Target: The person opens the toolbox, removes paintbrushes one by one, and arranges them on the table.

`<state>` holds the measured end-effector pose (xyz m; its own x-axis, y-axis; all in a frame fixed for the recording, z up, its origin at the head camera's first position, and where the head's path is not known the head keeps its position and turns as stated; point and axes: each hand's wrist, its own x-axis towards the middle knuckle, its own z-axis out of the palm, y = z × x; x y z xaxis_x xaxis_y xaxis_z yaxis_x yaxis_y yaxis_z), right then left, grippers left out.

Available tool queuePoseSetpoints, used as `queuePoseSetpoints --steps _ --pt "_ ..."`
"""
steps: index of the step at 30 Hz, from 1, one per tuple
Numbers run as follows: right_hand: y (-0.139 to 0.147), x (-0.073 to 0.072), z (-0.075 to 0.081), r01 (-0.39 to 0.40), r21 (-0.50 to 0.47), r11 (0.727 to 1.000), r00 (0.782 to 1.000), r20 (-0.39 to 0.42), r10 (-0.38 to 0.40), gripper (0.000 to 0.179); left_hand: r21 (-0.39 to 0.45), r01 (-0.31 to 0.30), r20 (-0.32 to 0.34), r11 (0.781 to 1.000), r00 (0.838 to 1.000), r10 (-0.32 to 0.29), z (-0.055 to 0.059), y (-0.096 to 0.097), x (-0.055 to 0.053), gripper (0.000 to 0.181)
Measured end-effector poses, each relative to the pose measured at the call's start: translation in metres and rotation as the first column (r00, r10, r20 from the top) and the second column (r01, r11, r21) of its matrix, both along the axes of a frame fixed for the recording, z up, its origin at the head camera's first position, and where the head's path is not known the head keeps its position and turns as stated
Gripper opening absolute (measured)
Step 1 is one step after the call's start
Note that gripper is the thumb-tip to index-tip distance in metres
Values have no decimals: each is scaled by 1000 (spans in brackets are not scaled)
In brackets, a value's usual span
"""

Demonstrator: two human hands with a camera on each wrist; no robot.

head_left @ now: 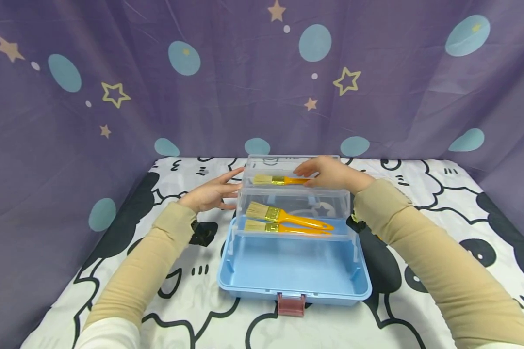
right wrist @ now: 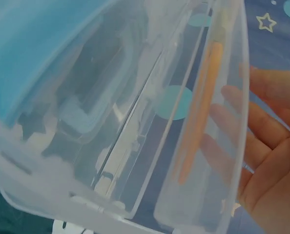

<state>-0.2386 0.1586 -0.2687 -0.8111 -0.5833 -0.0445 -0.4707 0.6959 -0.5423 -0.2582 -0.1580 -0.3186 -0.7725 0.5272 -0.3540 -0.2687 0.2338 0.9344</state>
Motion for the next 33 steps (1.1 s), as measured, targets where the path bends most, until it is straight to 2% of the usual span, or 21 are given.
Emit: queuePoseSetpoints --steps 5,10,33 --pt "0 -1 -3 -71 44 996 990 -118 76 37 -2 4 2 1000 1000 -4 1 0 -1 71" --pt "-1 -3 -5 -94 94 991 973 -202 112 35 -1 6 0 1000 1000 -6 1 -1 -2 73" --pt "-11 -6 -1 -101 268 958 958 -233 166 39 -5 2 -9 1000 1000 -2 0 0 1 71"
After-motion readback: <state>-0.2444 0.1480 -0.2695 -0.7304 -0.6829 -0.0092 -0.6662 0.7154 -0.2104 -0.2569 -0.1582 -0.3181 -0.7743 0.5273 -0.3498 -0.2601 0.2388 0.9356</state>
